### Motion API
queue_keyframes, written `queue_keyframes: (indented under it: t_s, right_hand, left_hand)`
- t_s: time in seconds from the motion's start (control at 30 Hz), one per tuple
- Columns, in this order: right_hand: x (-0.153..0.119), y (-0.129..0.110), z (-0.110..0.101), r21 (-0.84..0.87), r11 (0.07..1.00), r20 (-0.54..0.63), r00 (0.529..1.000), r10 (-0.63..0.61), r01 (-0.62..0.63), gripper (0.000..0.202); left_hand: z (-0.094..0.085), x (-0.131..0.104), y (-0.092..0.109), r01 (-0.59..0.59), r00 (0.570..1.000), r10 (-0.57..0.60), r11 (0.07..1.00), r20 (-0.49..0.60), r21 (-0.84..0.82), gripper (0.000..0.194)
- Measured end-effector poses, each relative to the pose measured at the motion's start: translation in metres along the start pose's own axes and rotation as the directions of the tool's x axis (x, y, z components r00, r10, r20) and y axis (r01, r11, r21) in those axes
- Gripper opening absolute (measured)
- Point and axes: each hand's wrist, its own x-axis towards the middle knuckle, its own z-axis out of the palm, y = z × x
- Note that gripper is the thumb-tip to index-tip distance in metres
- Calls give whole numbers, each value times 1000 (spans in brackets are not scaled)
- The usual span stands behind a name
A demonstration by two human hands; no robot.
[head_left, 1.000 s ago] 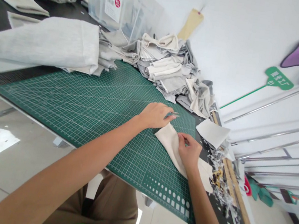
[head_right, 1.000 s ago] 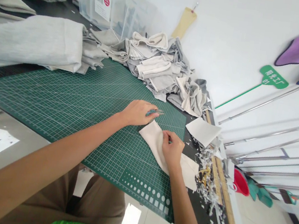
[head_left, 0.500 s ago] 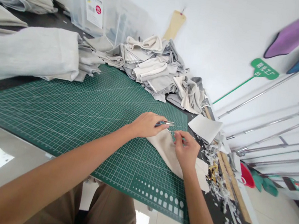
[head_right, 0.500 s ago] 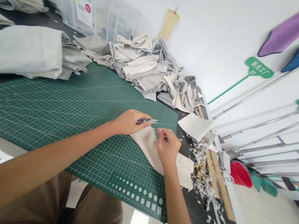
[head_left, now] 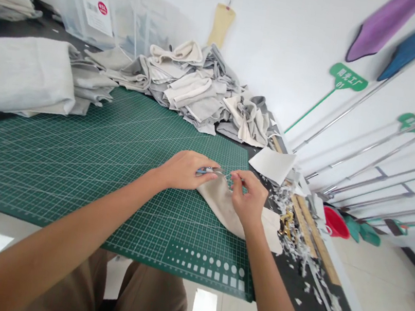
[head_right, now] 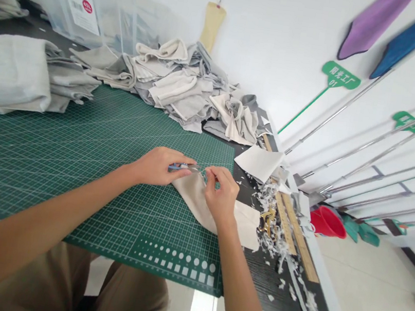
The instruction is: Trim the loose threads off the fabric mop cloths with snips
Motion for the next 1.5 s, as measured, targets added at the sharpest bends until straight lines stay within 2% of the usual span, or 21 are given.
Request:
queue_keyframes:
  t_s: [0.2, 0.47, 0.87, 1.27, 1.5]
  right_hand:
    - [1, -2, 0, 22, 999, -14, 999, -34, 34, 12]
    - [2, -5, -4, 5, 1000, -50, 999, -5, 6, 14]
    - [3, -8, -6, 7, 999, -79, 996, -49, 50, 13]
    - [2, -9, -5, 5, 997, -81, 994, -73, 73, 13]
    - [3, -9, -5, 2, 997, -88, 993, -79, 79, 12]
  left_hand:
    - [-8, 2, 8, -55, 998, 53, 993, 17, 109, 33]
    - [-13, 3, 10, -61, 998, 58, 992, 34, 114, 31]
    - [-7, 5, 16, 18, 1000, -17, 982, -11, 186, 32]
    - [-6, 6, 24, -35, 998, 22, 964, 54, 263, 32]
    - [-6, 7, 25, -46, 998, 34, 961, 47, 274, 32]
